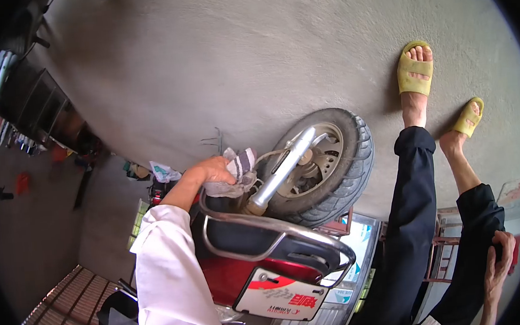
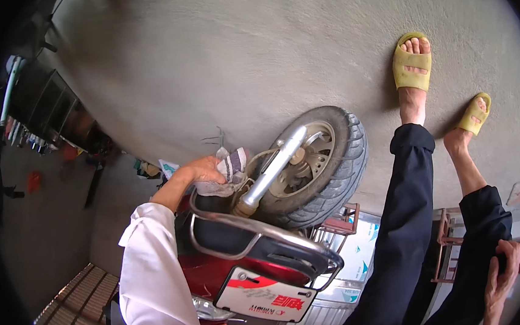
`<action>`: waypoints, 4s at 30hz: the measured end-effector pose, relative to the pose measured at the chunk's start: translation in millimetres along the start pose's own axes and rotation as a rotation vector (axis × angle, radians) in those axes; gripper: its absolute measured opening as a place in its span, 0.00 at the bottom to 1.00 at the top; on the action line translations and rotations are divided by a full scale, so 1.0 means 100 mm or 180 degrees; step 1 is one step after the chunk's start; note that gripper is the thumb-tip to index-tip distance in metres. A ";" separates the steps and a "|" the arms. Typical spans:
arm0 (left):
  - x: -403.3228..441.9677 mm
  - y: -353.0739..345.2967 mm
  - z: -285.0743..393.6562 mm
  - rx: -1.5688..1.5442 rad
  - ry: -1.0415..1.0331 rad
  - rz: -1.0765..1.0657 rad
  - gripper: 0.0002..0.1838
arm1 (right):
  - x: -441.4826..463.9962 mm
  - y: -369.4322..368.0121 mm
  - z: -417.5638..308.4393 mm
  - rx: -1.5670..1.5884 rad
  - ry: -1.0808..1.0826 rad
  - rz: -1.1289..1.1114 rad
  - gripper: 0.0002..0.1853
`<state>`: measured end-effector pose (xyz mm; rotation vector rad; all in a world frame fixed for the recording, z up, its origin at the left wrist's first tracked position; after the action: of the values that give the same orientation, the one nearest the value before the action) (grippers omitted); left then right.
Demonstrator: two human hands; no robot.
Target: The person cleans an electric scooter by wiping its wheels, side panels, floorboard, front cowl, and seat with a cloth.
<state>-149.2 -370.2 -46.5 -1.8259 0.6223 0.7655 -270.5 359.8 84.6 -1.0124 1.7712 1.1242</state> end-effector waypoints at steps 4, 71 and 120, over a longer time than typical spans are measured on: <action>-0.68 0.00 0.16 -0.0631 -0.0123 -0.0302 0.25 | -0.07 -0.11 -0.04 0.0405 -0.0162 0.0104 0.15; -2.73 -1.44 1.92 -0.4582 -0.2946 0.3412 0.25 | 1.56 -0.23 -3.96 0.2332 0.1794 -0.0836 0.28; -2.08 -2.15 0.66 -0.3799 -0.0507 0.5514 0.06 | 2.25 -2.76 -3.46 -0.0184 0.2508 -0.5366 0.40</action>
<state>-148.5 -219.0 220.0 -1.6947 1.9385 2.8198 -171.2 -90.1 -101.6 -2.3923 0.6605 -0.3706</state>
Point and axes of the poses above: each hand's wrist, its own x-axis towards the middle knuckle, its own y-axis out of the back of the hand, z = x × y, the point moved 3 cm from there along x, towards the middle knuckle, and after that the axes turned 5 degrees about -z, right-handed, at the moved point
